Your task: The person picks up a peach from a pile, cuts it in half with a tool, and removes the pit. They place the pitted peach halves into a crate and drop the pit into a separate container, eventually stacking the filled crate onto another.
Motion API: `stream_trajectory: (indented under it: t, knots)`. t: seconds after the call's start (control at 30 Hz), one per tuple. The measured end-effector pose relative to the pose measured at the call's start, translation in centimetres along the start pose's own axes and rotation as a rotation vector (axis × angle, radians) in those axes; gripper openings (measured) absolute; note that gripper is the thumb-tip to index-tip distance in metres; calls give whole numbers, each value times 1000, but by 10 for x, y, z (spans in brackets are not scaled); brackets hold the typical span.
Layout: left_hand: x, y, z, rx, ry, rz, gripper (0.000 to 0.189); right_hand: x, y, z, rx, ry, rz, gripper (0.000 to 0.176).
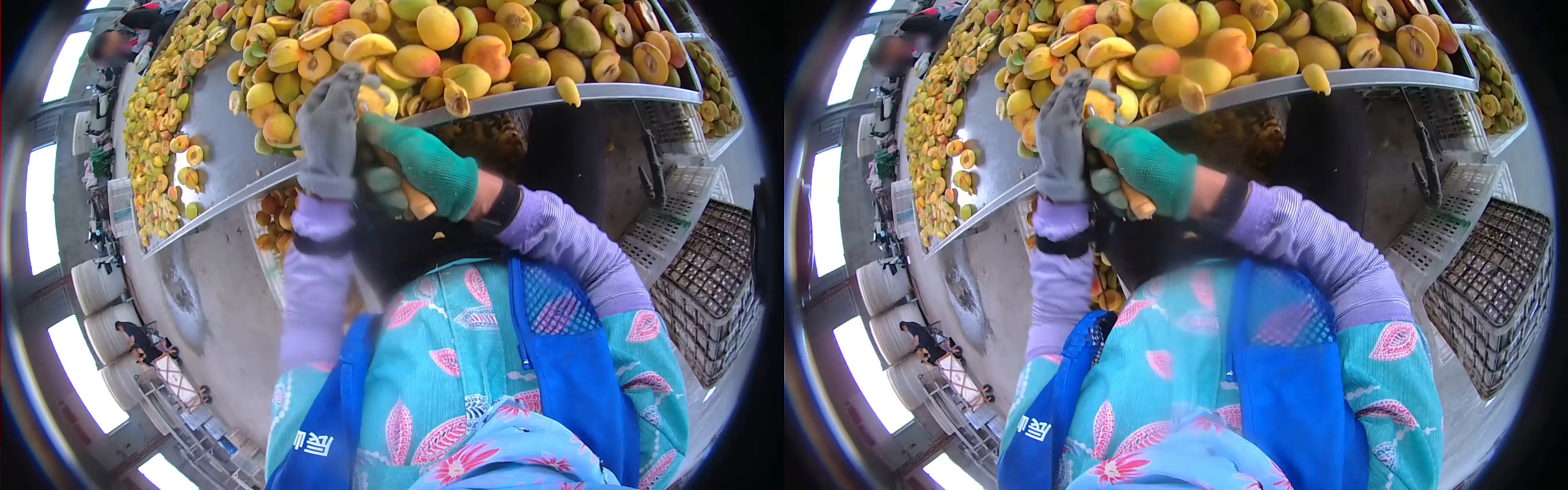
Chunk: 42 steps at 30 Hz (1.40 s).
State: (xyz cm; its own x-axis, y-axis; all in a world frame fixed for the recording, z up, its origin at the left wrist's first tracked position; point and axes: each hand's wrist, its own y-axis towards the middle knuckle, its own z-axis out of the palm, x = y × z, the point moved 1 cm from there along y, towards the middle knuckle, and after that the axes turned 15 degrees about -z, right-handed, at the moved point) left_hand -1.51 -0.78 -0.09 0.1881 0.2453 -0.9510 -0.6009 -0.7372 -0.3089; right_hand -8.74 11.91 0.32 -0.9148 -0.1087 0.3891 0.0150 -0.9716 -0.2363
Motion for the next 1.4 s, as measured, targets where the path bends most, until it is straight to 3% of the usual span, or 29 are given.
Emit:
stream_trajectory:
  t: [0.03, 0.07, 0.1, 0.13, 0.17, 0.23, 0.27, 0.3, 0.33, 0.4, 0.43, 0.47, 0.5, 0.6, 0.63, 0.7, 0.77, 0.87, 0.9, 1.0, 1.03, 1.1, 1.13, 1.17, 1.23, 1.33, 1.37, 1.4]
  knots:
    - [-7, 1, -2, 69, 236, 63, 24, -5, 6, 1, -76, -349, -114, 31]
    - [-13, 6, -1, 139, 471, 137, 25, -6, 6, 8, -141, -258, -137, 32]
    - [-8, 15, 2, 149, 262, -62, 26, -8, 2, 18, -206, -163, -161, 33]
    - [-7, 13, 4, 196, 103, -94, 25, -9, 0, 23, -270, -65, -185, 34]
    - [-12, 1, 10, 242, -55, -131, 24, -5, -2, 18, -4, 124, -56, 35]
    - [-3, 2, 8, 313, -218, -143, 23, -6, -3, 16, -53, -134, -94, 36]
    - [-2, -3, 8, 230, -324, -201, 23, -7, -4, 16, -78, -263, -109, 37]
    - [-1, -13, 10, 139, -435, -253, 23, 0, -4, 12, 16, -85, 10, 38]
    - [-1, -22, 10, 43, -543, -295, 23, -2, -4, 4, 171, 6, -28, 40]
    - [15, -43, -31, 131, -832, -185, 23, -4, -18, 4, 361, 292, -13, 41]
    - [18, -61, -62, 296, -889, -262, 23, -5, -24, -6, 308, 254, 33, 42]
    - [5, -87, -63, -343, -669, -201, 19, -8, -29, -22, 254, 214, 74, 42]
    - [31, -80, -122, -323, -149, -114, 30, -10, -30, -40, 204, 170, 101, 42]
    - [9, -61, -149, -709, 973, -140, 28, -32, -25, -71, -91, 123, 261, 42]
    - [9, -35, -153, -665, 1255, 167, 31, -31, -24, -62, -104, 52, 239, 42]
    - [17, 16, -157, -544, 1563, 382, 36, -26, -23, -32, -127, -90, 185, 42]
    - [11, 56, -147, -427, 1650, 203, 39, -22, -22, -30, -141, -73, 128, 41]
    - [-13, 48, -158, -370, 1022, -86, 42, -8, -21, -22, -197, -242, -83, 37]
    - [-13, 30, -157, -271, 476, -79, 43, -3, -19, -21, -199, -321, -131, 37]
    - [-10, -5, -127, 20, -374, -87, 42, -11, 3, -18, -227, -675, -281, 36]
    - [8, 2, -139, 84, -450, -101, 42, -13, 13, -14, -239, -817, -345, 37]
    - [13, -3, -113, -35, -120, 90, 44, -9, 26, 1, -214, -1102, -596, 41]
    - [2, -12, -81, 22, -375, 1, 46, -6, 31, 6, -208, -1243, -727, 43]
    - [-8, -22, -50, 55, -640, -84, 49, -1, 34, 11, -198, -1270, -710, 41]
    - [-3, -15, -24, 68, -540, -63, 51, 14, 34, 17, -185, -1321, -672, 40]
    - [-10, -21, 8, 1, -263, 28, 49, 25, 31, 2, -200, -1075, -694, 41]
    - [-9, -17, 11, -20, -145, 38, 49, 26, 34, -2, -129, -769, -807, 38]
    - [-7, -14, 17, -42, -30, 47, 49, 28, 32, -8, -184, -756, -807, 36]
